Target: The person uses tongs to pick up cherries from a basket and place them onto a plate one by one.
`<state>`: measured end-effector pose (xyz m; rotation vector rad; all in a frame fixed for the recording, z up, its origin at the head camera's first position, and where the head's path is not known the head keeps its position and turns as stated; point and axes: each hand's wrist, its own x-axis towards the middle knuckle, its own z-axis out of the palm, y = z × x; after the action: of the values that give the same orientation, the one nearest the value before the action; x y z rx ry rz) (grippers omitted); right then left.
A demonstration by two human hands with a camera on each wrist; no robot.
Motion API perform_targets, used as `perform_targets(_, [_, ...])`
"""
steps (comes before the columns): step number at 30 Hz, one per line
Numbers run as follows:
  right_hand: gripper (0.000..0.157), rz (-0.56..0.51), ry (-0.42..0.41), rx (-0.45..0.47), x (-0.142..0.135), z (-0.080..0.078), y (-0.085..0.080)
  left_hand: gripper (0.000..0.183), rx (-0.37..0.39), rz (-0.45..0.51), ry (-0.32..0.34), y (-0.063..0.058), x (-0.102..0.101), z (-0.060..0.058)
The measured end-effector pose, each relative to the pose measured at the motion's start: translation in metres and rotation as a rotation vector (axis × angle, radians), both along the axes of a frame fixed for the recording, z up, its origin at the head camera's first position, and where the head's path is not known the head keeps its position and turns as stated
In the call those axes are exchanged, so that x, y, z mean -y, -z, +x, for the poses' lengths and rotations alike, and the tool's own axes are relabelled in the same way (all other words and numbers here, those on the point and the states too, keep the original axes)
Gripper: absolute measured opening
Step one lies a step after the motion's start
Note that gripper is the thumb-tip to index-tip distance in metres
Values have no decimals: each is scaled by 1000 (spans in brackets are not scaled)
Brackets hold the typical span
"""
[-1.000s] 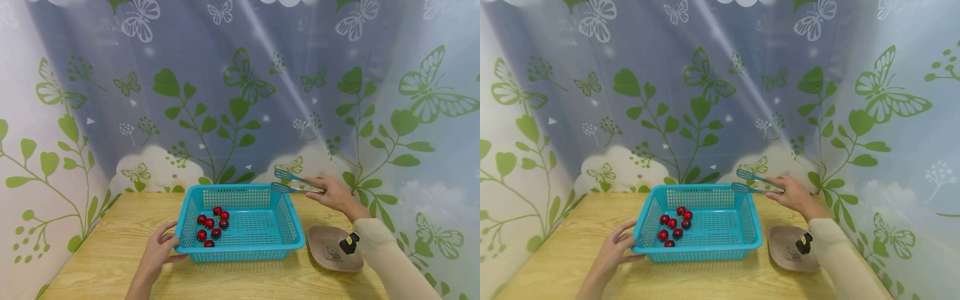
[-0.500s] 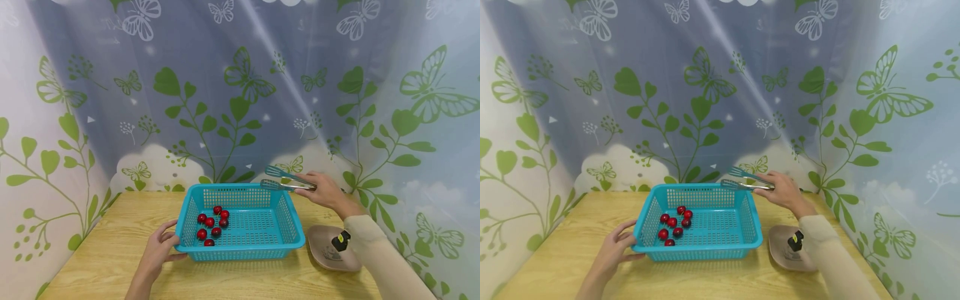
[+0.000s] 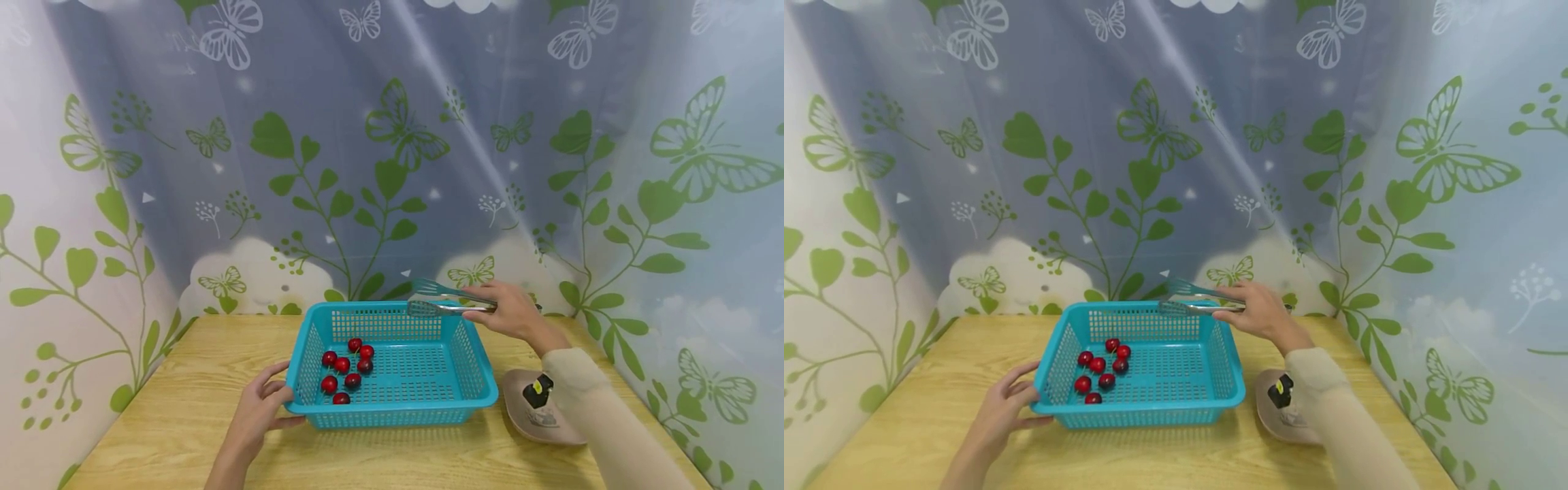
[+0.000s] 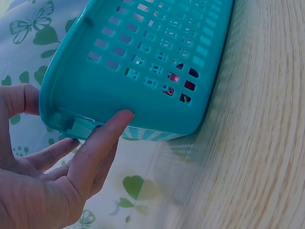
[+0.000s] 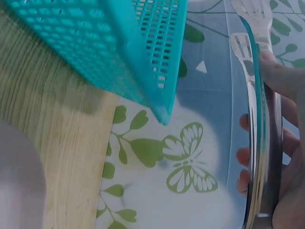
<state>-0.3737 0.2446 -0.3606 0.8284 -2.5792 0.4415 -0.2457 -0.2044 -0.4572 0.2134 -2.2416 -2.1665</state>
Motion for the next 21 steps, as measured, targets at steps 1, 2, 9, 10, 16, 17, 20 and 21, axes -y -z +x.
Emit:
perform_targets(1, [52, 7, -3, 2, 2, 0, 0, 60, -1, 1, 0, 0, 0, 0])
perform_targets(2, [52, 9, -8, 10, 4, -1, 0, 60, -1, 1, -1, 0, 0, 0])
perform_targets(9, [52, 27, -43, 71, 20, -1, -3, 60, 1, 3, -2, -1, 0, 0])
perform_targets(10, [52, 31, -49, 80, 22, -1, -4, 60, 1, 2, -2, 0, 0, 0])
perform_targets(16, [50, 68, -74, 106, 34, -1, -7, 60, 0, 2, -2, 1, 0, -1])
perform_targets(17, [50, 76, -78, 110, 36, -1, -7, 60, -1, 2, -2, 1, 0, -1])
perform_targets(20, [49, 95, -94, 117, 41, -2, -8, 60, -2, 4, -2, 0, 0, -1])
perform_targets(21, [49, 99, -98, 119, 42, -2, -8, 60, -3, 5, -1, 0, 0, -1])
